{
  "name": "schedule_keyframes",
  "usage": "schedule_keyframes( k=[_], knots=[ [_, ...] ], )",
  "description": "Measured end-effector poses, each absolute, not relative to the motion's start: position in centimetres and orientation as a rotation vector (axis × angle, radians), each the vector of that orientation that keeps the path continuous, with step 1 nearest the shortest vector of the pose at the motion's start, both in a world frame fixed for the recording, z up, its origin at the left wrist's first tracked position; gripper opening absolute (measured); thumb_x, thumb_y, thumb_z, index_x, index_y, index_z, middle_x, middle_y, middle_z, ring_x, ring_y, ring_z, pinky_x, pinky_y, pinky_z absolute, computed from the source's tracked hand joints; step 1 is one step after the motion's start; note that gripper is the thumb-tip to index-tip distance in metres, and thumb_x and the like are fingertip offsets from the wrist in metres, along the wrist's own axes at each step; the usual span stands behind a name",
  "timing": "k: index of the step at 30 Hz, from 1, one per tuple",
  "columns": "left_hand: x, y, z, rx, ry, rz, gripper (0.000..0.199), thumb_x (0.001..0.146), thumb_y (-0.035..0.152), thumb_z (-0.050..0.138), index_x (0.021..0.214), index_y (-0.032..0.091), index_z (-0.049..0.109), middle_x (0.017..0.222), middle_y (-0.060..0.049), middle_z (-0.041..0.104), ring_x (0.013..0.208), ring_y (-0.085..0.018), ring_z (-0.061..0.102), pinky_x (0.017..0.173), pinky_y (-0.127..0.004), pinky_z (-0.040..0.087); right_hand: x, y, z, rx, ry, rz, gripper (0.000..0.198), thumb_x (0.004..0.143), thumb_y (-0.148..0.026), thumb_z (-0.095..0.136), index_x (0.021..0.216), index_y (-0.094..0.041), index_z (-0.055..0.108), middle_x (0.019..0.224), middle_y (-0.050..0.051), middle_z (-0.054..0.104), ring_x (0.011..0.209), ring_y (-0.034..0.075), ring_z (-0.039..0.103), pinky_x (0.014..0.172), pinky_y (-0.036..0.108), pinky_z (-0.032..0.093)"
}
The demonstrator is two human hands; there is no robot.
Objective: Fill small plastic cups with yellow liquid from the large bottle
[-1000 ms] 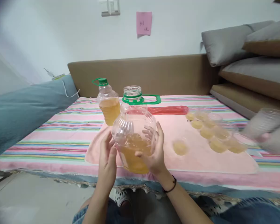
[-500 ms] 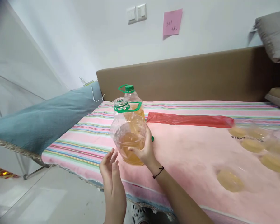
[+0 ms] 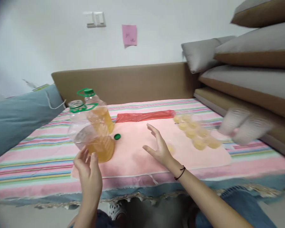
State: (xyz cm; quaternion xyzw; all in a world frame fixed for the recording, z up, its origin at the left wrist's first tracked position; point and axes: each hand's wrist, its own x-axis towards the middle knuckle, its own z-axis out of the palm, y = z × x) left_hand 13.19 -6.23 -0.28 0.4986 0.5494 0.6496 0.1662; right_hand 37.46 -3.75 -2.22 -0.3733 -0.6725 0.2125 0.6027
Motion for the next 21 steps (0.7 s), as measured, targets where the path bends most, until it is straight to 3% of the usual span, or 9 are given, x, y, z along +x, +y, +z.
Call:
schedule_keyframes(
  k=[6,12,16,21],
  knots=[
    [16.6,-5.6,-1.3,1.784,1.525,1.751,0.054,0.087,0.040,0.059,0.134,0.018,0.042,0.143,-0.016,0.046,0.137,-0.029,0.043,0.118,-0.048,0.031,46.7,-7.5,-4.4,-1.108,-1.100,0.538,0.059,0.081,-0.059,0.071,0.123,-0.022,0.052,0.138,0.013,0.051,0.132,0.028,0.045,0.114,0.048,0.032],
    [22.8,-5.3,-4.3,2.000,1.275,1.270,0.041,0.087,0.036,0.057,0.124,0.019,0.050,0.133,-0.015,0.056,0.129,-0.028,0.052,0.110,-0.051,0.040,48.0,-7.5,-6.1,-1.159,-0.826,0.779,0.060,0.073,-0.072,0.069,0.103,-0.021,0.061,0.121,0.014,0.062,0.118,0.032,0.058,0.106,0.053,0.042],
    [27.5,-4.4,-6.0,1.884,1.182,1.035,0.044,0.078,0.033,0.065,0.118,0.020,0.055,0.127,-0.012,0.062,0.122,-0.026,0.057,0.106,-0.046,0.043,47.2,-7.7,-6.3,-1.124,-0.748,1.036,0.061,0.068,-0.074,0.074,0.093,-0.019,0.066,0.104,0.014,0.069,0.103,0.032,0.067,0.100,0.051,0.049],
    [31.5,-2.8,-6.6,1.755,1.170,0.995,0.046,0.066,0.032,0.075,0.106,0.018,0.056,0.106,-0.007,0.068,0.098,-0.021,0.064,0.088,-0.035,0.049,47.1,-8.2,-5.7,-1.067,-0.696,1.165,0.062,0.065,-0.075,0.075,0.091,-0.019,0.069,0.103,0.015,0.070,0.106,0.033,0.066,0.101,0.049,0.050]
  ],
)
